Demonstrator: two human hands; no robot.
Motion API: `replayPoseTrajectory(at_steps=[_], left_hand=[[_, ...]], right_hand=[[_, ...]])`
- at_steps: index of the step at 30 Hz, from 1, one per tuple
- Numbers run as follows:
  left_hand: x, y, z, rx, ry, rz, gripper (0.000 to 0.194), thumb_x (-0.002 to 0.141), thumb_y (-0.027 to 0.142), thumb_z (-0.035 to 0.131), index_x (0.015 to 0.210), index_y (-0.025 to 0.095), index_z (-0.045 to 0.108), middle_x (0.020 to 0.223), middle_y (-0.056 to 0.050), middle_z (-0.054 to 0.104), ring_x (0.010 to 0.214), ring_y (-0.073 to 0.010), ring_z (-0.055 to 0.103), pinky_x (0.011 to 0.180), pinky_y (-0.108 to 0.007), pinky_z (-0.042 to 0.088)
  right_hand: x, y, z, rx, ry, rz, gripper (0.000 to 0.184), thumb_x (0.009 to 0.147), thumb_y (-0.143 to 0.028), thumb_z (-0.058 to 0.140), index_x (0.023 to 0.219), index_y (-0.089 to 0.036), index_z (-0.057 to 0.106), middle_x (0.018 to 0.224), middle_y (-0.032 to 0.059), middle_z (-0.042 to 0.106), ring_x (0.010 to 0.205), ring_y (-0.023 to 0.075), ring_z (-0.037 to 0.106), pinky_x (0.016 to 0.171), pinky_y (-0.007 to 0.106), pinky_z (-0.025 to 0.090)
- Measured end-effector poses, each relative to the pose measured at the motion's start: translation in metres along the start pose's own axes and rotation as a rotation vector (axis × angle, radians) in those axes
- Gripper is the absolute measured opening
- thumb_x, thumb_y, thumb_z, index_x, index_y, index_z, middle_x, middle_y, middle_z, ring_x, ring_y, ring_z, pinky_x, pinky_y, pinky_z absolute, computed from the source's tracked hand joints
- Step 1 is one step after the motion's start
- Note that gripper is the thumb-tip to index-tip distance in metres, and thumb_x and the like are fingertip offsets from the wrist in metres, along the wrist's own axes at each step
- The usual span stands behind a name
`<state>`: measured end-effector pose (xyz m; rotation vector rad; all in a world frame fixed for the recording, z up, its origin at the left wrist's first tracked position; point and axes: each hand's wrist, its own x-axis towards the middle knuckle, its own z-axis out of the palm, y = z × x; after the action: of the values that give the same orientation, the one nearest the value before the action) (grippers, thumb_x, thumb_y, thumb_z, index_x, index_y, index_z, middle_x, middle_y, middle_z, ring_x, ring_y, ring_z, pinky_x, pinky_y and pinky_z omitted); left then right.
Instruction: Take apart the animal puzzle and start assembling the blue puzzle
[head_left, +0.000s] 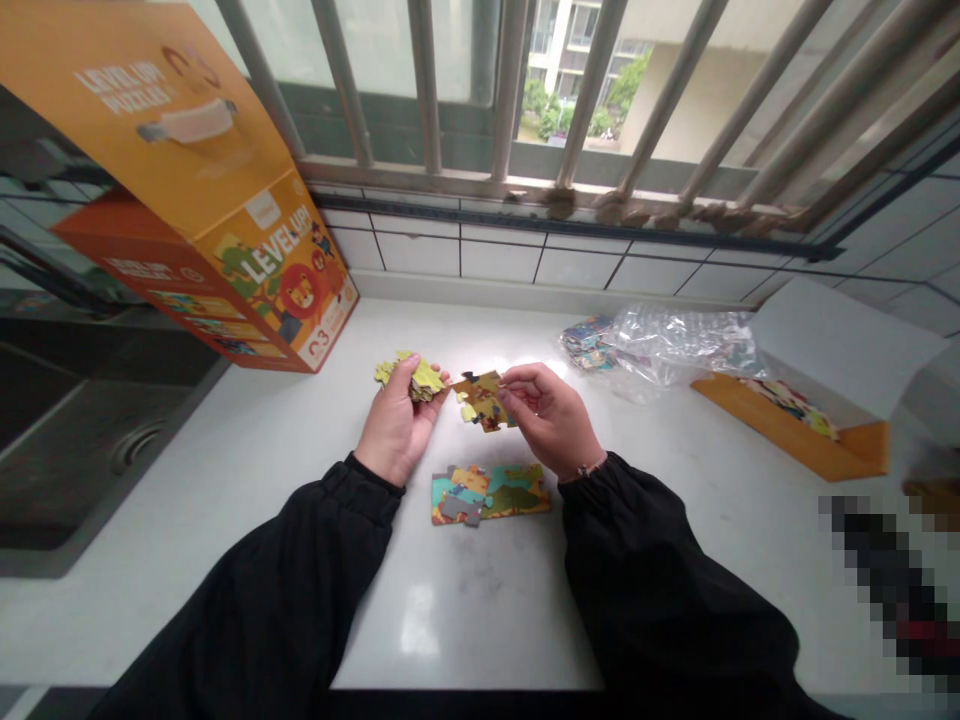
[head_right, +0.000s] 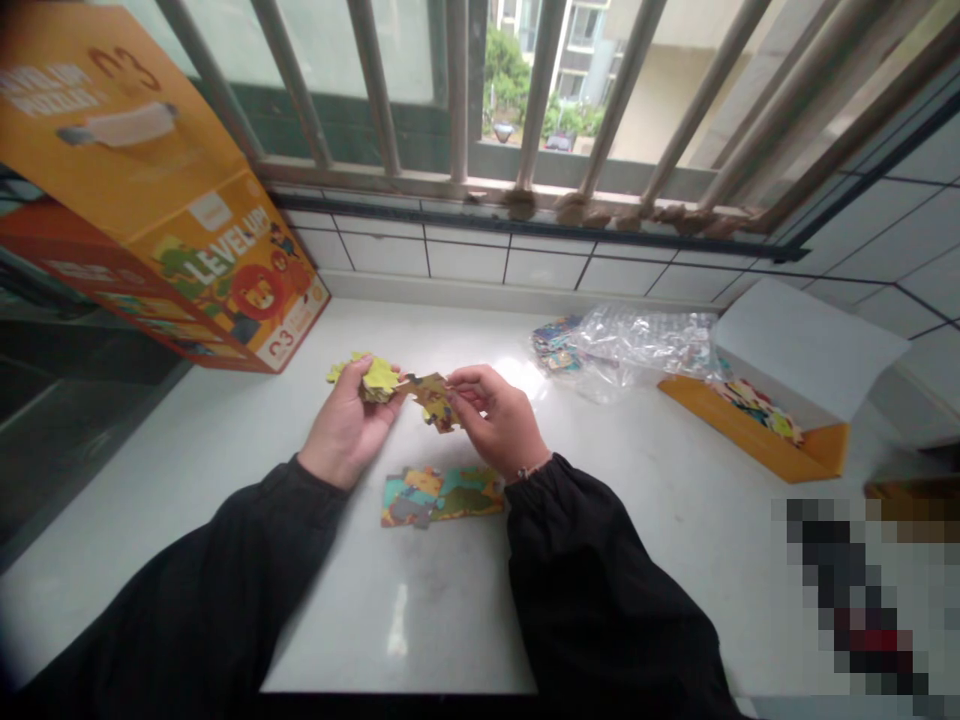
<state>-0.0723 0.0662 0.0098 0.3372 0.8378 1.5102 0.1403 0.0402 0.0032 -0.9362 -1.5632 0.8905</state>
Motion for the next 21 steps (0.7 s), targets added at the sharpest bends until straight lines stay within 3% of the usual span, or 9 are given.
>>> replayPoseTrajectory(at_steps=[5,7,9,11,13,15,17,19,21], left_hand=[[-0.01,-0.005,0.003,0.065,-0.153,-0.187,0.023,0.094,0.033,0.087,0.101,0.016,0.074,0.095,-0.009,0.081,0.086,-0.0195,0.08,0.083,-0.032,0.071],[-0.017,-0.01,0.006,0.083,-0.233,-0.255,0.03,0.094,0.038,0.088,0.106,0.014,0.076,0.104,-0.012,0.082,0.092,-0.0209,0.081,0.086,-0.035,0.072],[-0.022,-0.014,0.007,0.081,-0.282,-0.275,0.035,0.093,0.043,0.089,0.111,0.015,0.077,0.111,-0.011,0.082,0.096,-0.02,0.08,0.087,-0.034,0.071],[-0.023,-0.016,0.007,0.071,-0.295,-0.258,0.036,0.092,0.044,0.09,0.113,0.018,0.077,0.113,-0.007,0.082,0.096,-0.0173,0.079,0.086,-0.03,0.07],[-0.022,-0.015,0.005,0.068,-0.296,-0.24,0.031,0.091,0.037,0.091,0.111,0.017,0.078,0.107,-0.004,0.083,0.092,-0.0156,0.078,0.082,-0.026,0.07],[-0.02,-0.014,0.003,0.07,-0.304,-0.235,0.026,0.089,0.028,0.089,0.108,0.015,0.078,0.101,-0.004,0.083,0.086,-0.0157,0.078,0.076,-0.025,0.069],[-0.019,-0.012,0.003,0.068,-0.317,-0.238,0.025,0.087,0.024,0.087,0.108,0.015,0.078,0.101,-0.005,0.084,0.085,-0.0168,0.079,0.073,-0.025,0.068],[-0.019,-0.011,0.003,0.063,-0.333,-0.25,0.026,0.086,0.023,0.085,0.11,0.017,0.078,0.108,-0.006,0.085,0.09,-0.0184,0.08,0.074,-0.025,0.068],[-0.021,-0.01,0.004,0.061,-0.352,-0.268,0.027,0.085,0.024,0.085,0.11,0.017,0.078,0.112,-0.008,0.085,0.095,-0.0202,0.081,0.076,-0.026,0.069]], right_hand=[[0.0,-0.007,0.0,-0.331,0.282,-0.182,0.014,0.106,-0.031,0.069,0.119,-0.028,0.074,0.114,0.0049,0.082,0.093,0.0205,0.08,0.081,0.038,0.069],[0.0,-0.009,0.002,-0.467,0.197,-0.312,0.017,0.107,-0.023,0.067,0.12,-0.029,0.076,0.117,0.0043,0.084,0.1,0.0217,0.08,0.089,0.041,0.068],[0.002,-0.009,0.004,-0.543,0.009,-0.398,0.022,0.107,-0.017,0.065,0.121,-0.029,0.077,0.124,0.0043,0.084,0.109,0.0225,0.079,0.098,0.043,0.065],[0.004,-0.009,0.005,-0.571,-0.152,-0.421,0.027,0.107,-0.013,0.063,0.124,-0.029,0.076,0.134,0.0045,0.081,0.115,0.0219,0.077,0.103,0.043,0.064],[0.005,-0.009,0.005,-0.57,-0.222,-0.429,0.032,0.106,-0.012,0.062,0.128,-0.03,0.076,0.141,0.0041,0.078,0.118,0.0215,0.075,0.106,0.044,0.063],[0.005,-0.011,0.004,-0.542,-0.22,-0.446,0.033,0.105,-0.014,0.065,0.132,-0.031,0.074,0.142,0.0049,0.077,0.122,0.023,0.074,0.108,0.047,0.062],[0.004,-0.013,0.003,-0.512,-0.126,-0.424,0.035,0.104,-0.022,0.07,0.137,-0.031,0.071,0.145,0.0085,0.074,0.131,0.0267,0.07,0.113,0.052,0.059],[0.003,-0.012,0.002,-0.499,-0.032,-0.364,0.045,0.102,-0.032,0.076,0.146,-0.03,0.065,0.152,0.0132,0.067,0.142,0.0313,0.063,0.119,0.058,0.054],[0.002,-0.008,0.001,-0.487,-0.033,-0.318,0.058,0.1,-0.039,0.079,0.153,-0.028,0.058,0.158,0.0166,0.061,0.149,0.0341,0.057,0.124,0.061,0.05]])
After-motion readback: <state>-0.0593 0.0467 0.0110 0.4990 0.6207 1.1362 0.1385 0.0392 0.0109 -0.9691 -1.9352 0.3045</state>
